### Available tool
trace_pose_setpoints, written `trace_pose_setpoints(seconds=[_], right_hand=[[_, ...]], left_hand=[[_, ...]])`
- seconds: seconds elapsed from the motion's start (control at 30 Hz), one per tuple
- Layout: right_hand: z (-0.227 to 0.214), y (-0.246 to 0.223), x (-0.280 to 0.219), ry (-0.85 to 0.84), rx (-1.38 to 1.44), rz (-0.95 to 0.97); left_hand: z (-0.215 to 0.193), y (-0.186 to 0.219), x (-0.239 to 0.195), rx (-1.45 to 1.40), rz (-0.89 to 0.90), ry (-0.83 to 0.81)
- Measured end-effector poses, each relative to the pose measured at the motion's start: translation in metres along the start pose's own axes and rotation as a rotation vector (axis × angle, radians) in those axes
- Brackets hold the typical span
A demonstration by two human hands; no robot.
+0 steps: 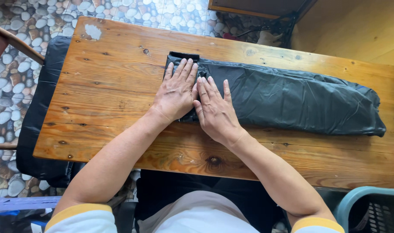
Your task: The person zips a small black pouch, dusts it with a feather duster, and places it into a green basket. They then retrieve a long black fabric item, unfold it on the table, dust it thoroughly with the duster, and fold it into a compact rectangular shape.
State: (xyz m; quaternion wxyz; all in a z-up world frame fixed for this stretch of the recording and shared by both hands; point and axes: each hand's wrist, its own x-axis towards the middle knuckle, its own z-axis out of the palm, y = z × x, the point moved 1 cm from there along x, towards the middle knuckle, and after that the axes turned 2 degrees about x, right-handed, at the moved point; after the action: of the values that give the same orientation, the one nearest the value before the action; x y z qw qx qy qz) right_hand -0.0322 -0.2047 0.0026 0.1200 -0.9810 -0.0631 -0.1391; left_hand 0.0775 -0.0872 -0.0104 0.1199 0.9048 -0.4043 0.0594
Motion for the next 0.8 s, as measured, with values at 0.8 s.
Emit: trace_pose_setpoints(seconds=[0.8], right_hand=[[0.009, -0.024, 0.005, 0.069, 0.400, -0.033]], left_hand=[[0.008, -0.033, -0.003, -0.453, 0.047, 0.098]])
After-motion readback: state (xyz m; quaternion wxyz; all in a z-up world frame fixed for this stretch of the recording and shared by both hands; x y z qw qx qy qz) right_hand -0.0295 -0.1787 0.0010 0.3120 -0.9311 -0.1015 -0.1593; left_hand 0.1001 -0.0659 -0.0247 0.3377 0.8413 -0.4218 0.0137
